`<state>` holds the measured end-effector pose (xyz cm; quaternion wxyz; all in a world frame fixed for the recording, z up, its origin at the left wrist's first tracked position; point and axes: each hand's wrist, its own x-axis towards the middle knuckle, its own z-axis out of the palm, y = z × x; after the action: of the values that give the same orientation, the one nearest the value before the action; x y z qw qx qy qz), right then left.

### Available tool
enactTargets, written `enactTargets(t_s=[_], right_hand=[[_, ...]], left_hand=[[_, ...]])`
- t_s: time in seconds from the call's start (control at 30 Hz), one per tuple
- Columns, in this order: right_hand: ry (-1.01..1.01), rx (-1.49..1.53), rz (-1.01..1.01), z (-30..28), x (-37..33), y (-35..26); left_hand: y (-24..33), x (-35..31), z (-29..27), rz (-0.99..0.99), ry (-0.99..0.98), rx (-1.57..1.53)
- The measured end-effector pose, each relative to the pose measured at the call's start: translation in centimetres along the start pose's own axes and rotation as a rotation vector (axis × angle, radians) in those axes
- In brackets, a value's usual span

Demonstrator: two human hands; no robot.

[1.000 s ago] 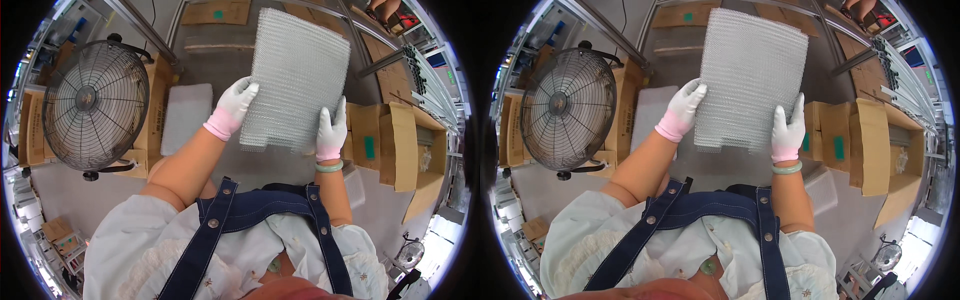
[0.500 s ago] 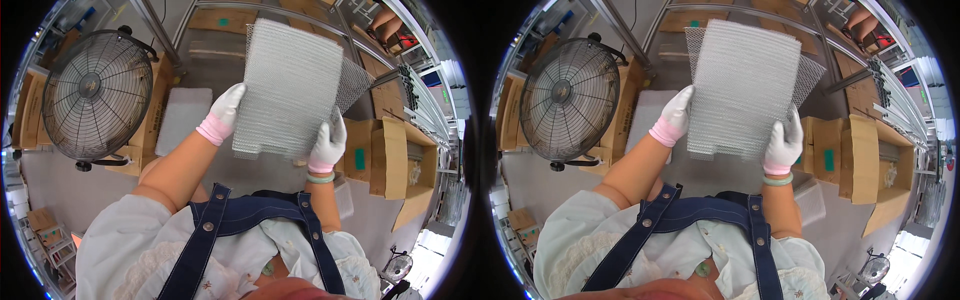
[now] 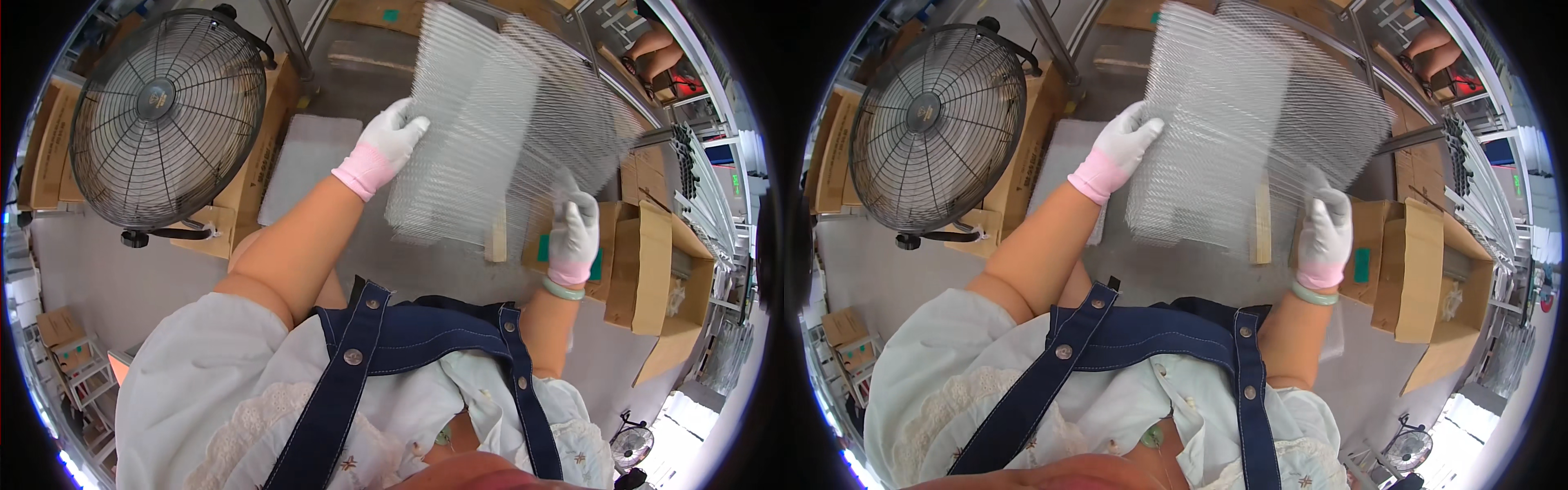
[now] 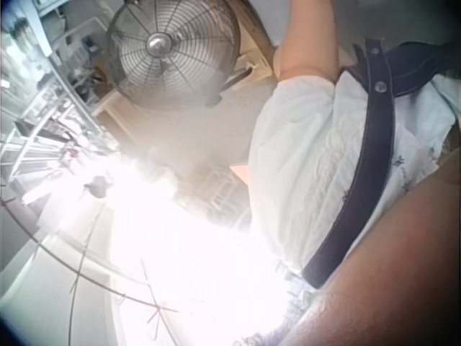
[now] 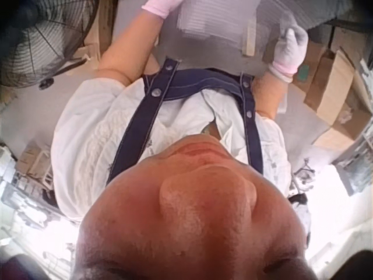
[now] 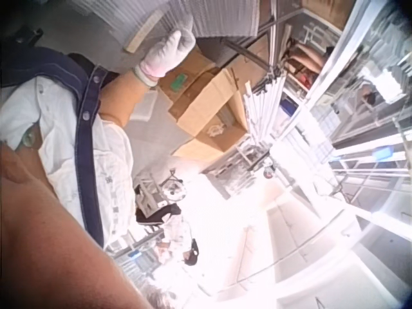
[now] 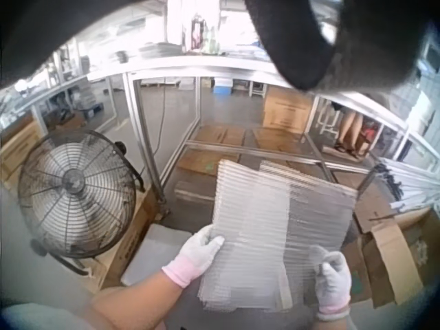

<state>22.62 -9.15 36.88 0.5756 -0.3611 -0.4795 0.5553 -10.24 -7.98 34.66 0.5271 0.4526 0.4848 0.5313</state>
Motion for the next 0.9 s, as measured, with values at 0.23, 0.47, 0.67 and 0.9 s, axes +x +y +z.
enactTargets(t_s=[0.23,0.47,0.67,0.9], right_hand=[[0.092,0.266,0.057,-2.3,0.7,-1.5],[0.375,0.057,0.296,0.8,1.0,1.8],[0.465,-0.025,0.35,2.3,1.2,1.5],[0.458,-0.127,0.356,1.9,1.1,2.4]], left_hand=[[-2.3,0.9,-1.2,0.004,0.067,0.385],[0.4,-1.9,3.1,-0.16,-0.21,0.064],[0.2,-1.8,2.6,-0.128,-0.23,-0.033],[0.3,-2.2,3.0,-0.108,-0.251,-0.046]])
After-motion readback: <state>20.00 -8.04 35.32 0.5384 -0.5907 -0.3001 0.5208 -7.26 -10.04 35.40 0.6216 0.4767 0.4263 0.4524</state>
